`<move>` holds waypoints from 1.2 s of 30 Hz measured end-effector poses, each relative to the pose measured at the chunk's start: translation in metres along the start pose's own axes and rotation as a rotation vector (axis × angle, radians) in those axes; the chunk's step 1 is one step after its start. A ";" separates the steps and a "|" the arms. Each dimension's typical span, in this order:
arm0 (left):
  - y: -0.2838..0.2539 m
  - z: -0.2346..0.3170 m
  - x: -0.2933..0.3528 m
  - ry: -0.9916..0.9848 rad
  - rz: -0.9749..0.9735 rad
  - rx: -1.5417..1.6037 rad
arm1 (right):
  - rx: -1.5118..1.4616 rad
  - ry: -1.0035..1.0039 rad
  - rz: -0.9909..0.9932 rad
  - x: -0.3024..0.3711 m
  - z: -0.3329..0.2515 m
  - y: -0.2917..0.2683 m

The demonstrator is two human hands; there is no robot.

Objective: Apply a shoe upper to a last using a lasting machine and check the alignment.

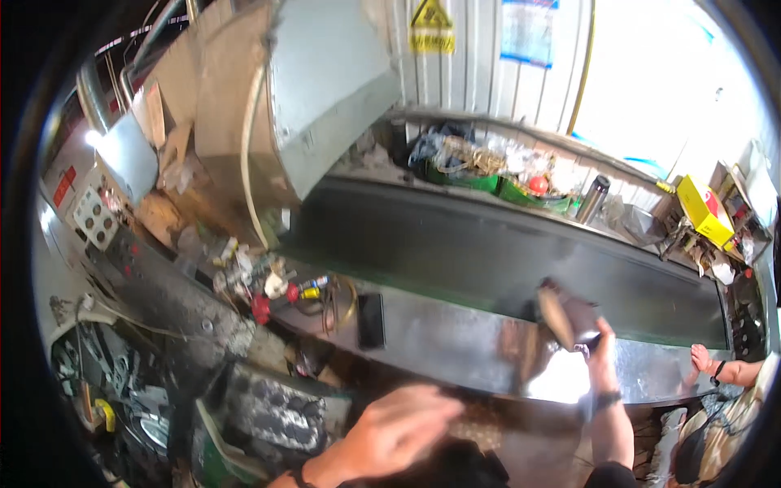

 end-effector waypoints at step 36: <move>-0.015 -0.293 0.196 -0.649 -0.378 -0.526 | 2.110 -0.669 0.174 -0.049 0.218 -0.025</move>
Point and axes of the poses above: each hand's wrist, its own x-axis away from the middle knuckle, its own y-axis out of the palm, z = x × y, the point moved 1 cm from there along -x, towards the middle knuckle, and after that the axes turned 14 degrees about y, right-handed, at the moved point
